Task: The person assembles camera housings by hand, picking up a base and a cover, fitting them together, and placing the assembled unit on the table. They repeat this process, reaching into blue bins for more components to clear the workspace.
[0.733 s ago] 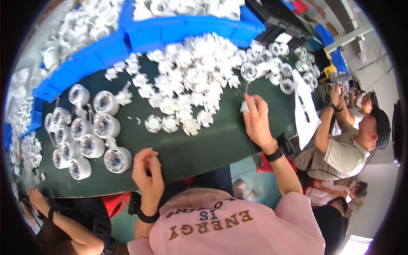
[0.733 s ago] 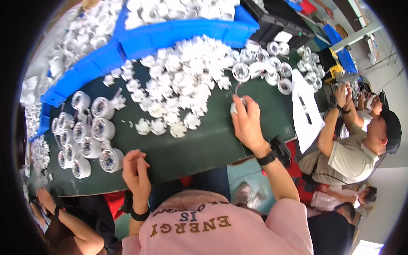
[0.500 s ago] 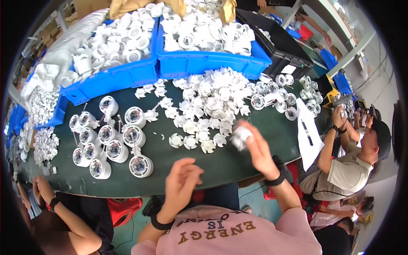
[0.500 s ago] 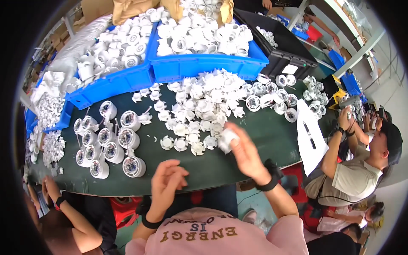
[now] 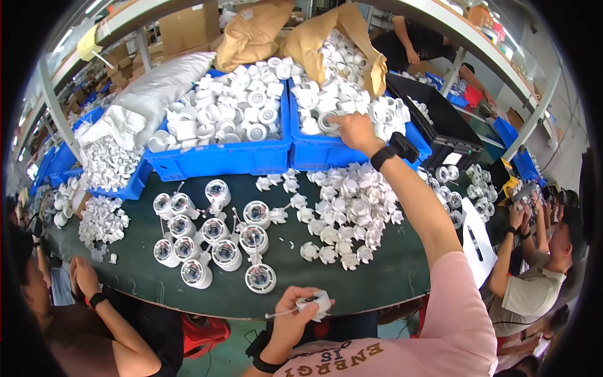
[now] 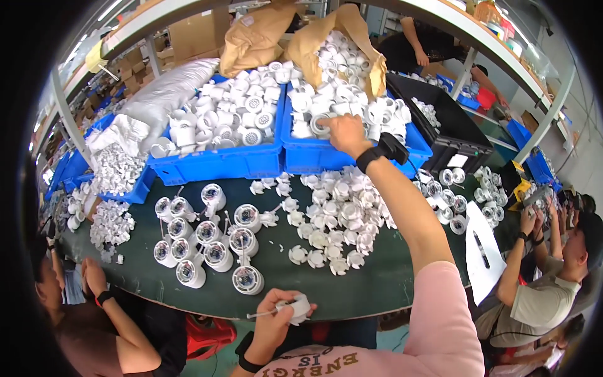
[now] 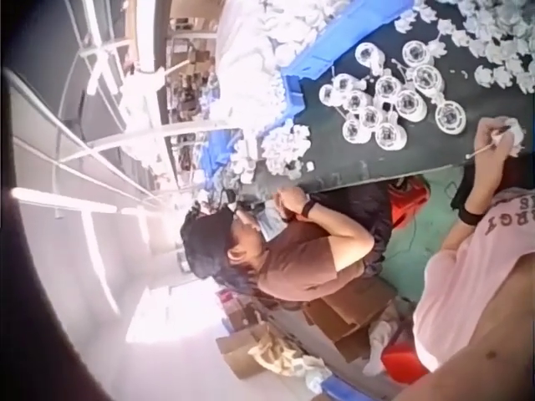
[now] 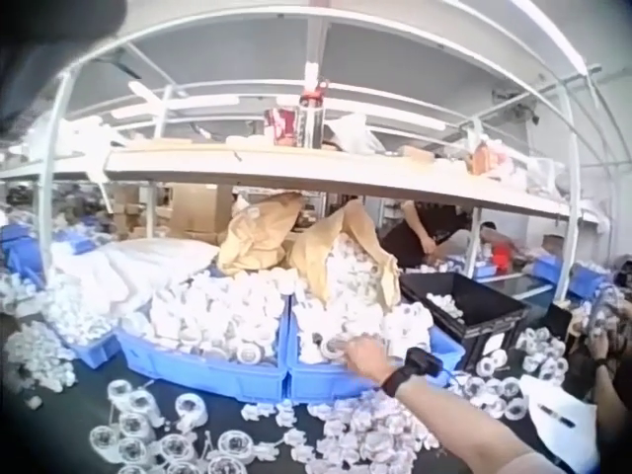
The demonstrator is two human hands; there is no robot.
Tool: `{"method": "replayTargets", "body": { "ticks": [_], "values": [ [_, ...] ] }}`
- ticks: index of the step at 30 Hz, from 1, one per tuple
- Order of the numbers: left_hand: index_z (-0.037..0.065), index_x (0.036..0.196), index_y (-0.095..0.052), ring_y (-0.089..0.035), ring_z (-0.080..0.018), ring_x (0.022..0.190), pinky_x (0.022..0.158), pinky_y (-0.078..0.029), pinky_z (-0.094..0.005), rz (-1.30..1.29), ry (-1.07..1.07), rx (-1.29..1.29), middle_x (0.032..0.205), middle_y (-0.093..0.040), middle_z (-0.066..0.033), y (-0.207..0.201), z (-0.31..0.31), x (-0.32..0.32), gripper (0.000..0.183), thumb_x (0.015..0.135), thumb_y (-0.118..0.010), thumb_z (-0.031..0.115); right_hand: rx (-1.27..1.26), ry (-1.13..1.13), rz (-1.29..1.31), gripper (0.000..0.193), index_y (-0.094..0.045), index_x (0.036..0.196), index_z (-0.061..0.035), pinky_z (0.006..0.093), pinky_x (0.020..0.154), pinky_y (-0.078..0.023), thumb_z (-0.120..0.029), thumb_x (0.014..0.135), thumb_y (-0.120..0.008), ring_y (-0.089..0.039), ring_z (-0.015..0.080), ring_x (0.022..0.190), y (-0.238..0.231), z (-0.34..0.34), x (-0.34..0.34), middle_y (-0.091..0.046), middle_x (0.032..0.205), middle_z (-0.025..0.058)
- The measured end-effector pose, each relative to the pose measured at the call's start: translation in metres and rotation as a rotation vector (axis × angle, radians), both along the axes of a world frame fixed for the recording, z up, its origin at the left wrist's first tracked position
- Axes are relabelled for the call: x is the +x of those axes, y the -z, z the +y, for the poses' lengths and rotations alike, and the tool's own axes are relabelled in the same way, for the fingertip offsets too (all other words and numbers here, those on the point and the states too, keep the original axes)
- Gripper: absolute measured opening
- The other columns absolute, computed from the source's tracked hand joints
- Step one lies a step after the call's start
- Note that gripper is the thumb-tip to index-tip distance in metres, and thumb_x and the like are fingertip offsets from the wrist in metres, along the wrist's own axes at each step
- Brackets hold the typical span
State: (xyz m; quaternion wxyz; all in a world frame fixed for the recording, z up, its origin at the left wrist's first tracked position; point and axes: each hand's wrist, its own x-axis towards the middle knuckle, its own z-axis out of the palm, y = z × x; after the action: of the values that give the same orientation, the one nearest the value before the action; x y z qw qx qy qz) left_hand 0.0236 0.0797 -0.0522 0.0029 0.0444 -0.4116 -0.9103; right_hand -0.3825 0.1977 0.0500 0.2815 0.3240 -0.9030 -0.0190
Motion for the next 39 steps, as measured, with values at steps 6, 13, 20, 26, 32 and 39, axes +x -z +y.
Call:
{"method": "replayTargets", "body": {
  "ticks": [6,13,20,26,32,39],
  "values": [
    [0.002,0.111,-0.048,-0.063,-0.02,0.089,0.074,-0.051,-0.0294,-0.116,-0.016,-0.169,0.103,-0.061,-0.012,-0.002,-0.008,0.006,0.027,0.098,-0.047,0.025,0.091,0.041,-0.203,0.024,-0.073,0.096,-0.0235,0.0402,0.074,-0.051,-0.015,0.079,-0.059,-0.067,0.029,0.087,0.008,-0.004,-0.034,-0.07,0.088,0.0115],
    [0.003,0.127,-0.049,-0.05,-0.0057,0.073,0.063,-0.04,-0.0193,-0.085,0.129,-0.351,0.088,-0.057,-0.0019,-0.023,-0.008,-0.002,0.04,0.103,-0.033,0.032,-0.67,-0.167,-0.623,0.022,-0.064,0.101,-0.0045,0.0311,0.067,-0.052,-0.013,0.087,-0.05,-0.067,0.0216,0.078,0.014,0.055,-0.027,-0.07,0.083,0.0106],
    [0.004,0.104,-0.046,-0.06,-0.0185,0.067,0.053,-0.048,-0.0268,-0.013,0.01,-0.095,0.089,-0.06,-0.0147,-0.01,-0.001,-0.009,0.044,0.092,-0.044,0.046,-0.852,-0.432,-1.2,0.02,-0.05,0.106,-0.0013,0.0276,0.076,-0.051,-0.018,0.097,-0.049,-0.064,0.0148,0.085,-0.012,0.062,0.144,-0.064,0.096,0.0104],
    [0.004,0.124,-0.043,-0.057,-0.0145,0.071,0.059,-0.047,-0.0255,0.102,-0.057,-0.396,0.096,-0.057,-0.0085,-0.037,0.007,-0.024,0.045,0.094,-0.049,0.036,-0.329,-0.407,-0.997,0.048,-0.043,0.11,-0.004,0.037,0.055,-0.045,-0.02,0.075,-0.072,-0.061,0.0272,0.062,-0.005,0.074,0.278,-0.057,0.075,0.0105],
    [0.004,0.107,-0.055,-0.047,-0.0033,0.058,0.046,-0.033,-0.0176,0.029,-0.09,-0.711,0.078,-0.055,0.0007,-0.036,0.009,-0.014,0.031,0.097,-0.046,0.032,-0.393,-0.533,-0.922,0.047,-0.044,0.103,-0.0054,0.0417,0.054,-0.045,-0.026,0.073,-0.074,-0.06,0.0356,0.063,0.024,0.069,0.308,-0.057,0.07,0.0118],
    [0.006,0.106,-0.056,-0.062,-0.0136,0.08,0.057,-0.049,-0.023,-0.153,-0.312,-0.473,0.093,-0.06,-0.005,-0.019,0.012,-0.018,0.04,0.093,-0.042,0.041,-0.667,-0.631,-0.835,0.038,-0.046,0.101,-0.0029,0.0446,0.062,-0.048,-0.022,0.077,-0.069,-0.059,0.0381,0.076,0.045,0.057,0.321,-0.053,0.091,0.0177]
  ]
}}
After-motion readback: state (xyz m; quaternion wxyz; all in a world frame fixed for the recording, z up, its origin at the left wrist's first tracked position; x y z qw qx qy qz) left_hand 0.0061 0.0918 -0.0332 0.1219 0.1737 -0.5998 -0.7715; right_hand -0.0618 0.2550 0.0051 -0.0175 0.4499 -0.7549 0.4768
